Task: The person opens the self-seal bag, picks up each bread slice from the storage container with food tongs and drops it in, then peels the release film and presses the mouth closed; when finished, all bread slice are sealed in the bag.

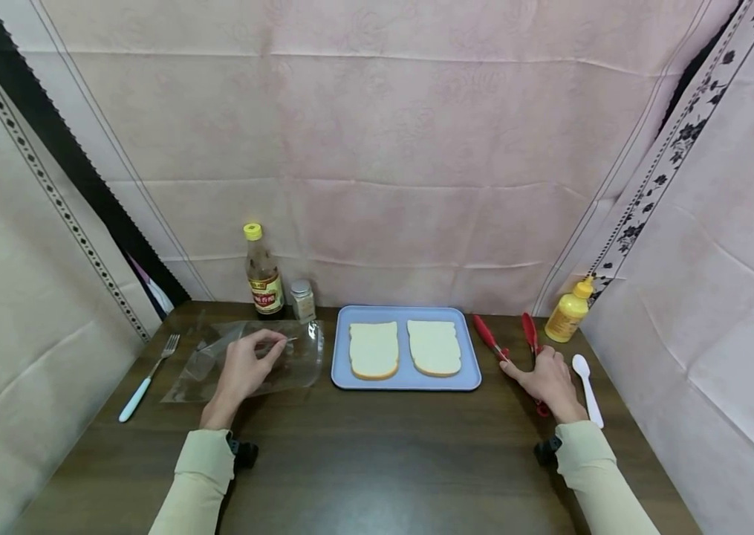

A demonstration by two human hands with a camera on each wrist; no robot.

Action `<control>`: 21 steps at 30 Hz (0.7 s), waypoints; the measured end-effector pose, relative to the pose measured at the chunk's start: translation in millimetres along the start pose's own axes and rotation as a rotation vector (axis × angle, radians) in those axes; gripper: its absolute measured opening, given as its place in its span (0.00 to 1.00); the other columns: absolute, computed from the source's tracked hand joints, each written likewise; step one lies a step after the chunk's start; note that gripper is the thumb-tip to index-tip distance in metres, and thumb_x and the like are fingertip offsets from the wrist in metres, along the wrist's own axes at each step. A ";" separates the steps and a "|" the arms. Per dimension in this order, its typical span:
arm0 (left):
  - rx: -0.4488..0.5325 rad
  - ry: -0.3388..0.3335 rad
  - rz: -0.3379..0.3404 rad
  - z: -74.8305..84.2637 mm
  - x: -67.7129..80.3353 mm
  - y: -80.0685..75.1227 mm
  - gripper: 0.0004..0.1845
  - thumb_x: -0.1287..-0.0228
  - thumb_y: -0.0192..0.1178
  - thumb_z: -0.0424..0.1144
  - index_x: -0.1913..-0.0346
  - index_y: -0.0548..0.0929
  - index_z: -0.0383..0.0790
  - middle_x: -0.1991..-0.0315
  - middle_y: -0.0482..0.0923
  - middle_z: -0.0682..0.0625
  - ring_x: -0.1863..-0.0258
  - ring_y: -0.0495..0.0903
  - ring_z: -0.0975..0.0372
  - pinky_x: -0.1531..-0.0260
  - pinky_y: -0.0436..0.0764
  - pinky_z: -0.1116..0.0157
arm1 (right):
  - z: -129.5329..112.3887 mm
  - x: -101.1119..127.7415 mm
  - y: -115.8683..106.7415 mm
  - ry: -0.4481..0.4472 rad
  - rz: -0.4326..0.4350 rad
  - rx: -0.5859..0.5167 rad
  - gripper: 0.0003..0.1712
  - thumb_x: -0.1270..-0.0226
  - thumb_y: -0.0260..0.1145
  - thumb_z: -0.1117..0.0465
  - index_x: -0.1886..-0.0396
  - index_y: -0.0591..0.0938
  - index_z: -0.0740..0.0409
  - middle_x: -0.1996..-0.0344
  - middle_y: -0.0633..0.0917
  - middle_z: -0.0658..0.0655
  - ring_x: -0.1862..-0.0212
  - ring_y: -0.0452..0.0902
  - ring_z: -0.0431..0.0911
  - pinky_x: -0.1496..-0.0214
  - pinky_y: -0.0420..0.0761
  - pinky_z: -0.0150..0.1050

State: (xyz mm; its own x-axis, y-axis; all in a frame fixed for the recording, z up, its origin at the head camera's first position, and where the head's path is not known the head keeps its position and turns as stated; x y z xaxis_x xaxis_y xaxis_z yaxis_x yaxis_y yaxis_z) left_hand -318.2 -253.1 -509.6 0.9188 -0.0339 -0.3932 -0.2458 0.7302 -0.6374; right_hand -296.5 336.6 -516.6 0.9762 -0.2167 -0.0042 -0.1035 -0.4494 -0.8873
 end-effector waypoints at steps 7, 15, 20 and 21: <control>0.008 0.012 0.012 -1.1 -0.6 3.3 0.08 0.22 0.68 0.44 0.51 0.92 0.46 0.53 0.93 0.47 0.48 0.91 0.48 0.43 0.88 0.44 | 6.6 -7.3 -1.1 0.004 -0.097 0.041 0.63 0.36 0.69 0.21 0.36 0.67 0.78 0.47 0.77 0.79 0.54 0.79 0.64 0.56 0.83 0.59; 0.018 -0.008 -0.009 -0.6 -2.3 4.9 0.07 0.22 0.68 0.45 0.51 0.91 0.47 0.52 0.93 0.48 0.47 0.91 0.49 0.41 0.88 0.45 | -6.2 9.8 5.7 -0.071 -0.066 -0.026 0.70 0.39 0.65 0.15 0.29 0.65 0.77 0.55 0.83 0.72 0.61 0.83 0.55 0.60 0.85 0.51; 0.018 0.001 -0.004 -0.6 -1.5 2.7 0.08 0.22 0.68 0.44 0.51 0.92 0.46 0.53 0.93 0.47 0.48 0.91 0.49 0.42 0.88 0.45 | -38.2 33.7 12.9 -0.172 -0.043 -0.070 0.73 0.38 0.68 0.18 0.20 0.60 0.74 0.45 0.85 0.75 0.53 0.85 0.55 0.49 0.88 0.57; 0.019 0.004 -0.002 -0.4 -1.1 2.2 0.08 0.22 0.68 0.44 0.51 0.92 0.45 0.53 0.93 0.47 0.49 0.91 0.49 0.42 0.89 0.44 | -45.4 38.7 14.9 -0.193 -0.053 -0.081 0.73 0.38 0.69 0.18 0.19 0.59 0.74 0.44 0.84 0.75 0.53 0.85 0.55 0.49 0.89 0.57</control>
State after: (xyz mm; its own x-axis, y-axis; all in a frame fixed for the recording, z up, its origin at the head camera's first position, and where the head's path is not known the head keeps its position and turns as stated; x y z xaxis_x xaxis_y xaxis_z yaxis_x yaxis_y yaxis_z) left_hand -319.8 -251.7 -510.9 0.9181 -0.0382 -0.3946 -0.2379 0.7431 -0.6255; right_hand -268.9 282.1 -509.1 0.9983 -0.0242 -0.0537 -0.0584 -0.5254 -0.8488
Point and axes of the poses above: each hand's wrist, its own x-axis away from the middle knuckle, its own y-axis out of the palm, z = x × y, the point moved 2 cm from there along -x, towards the middle knuckle
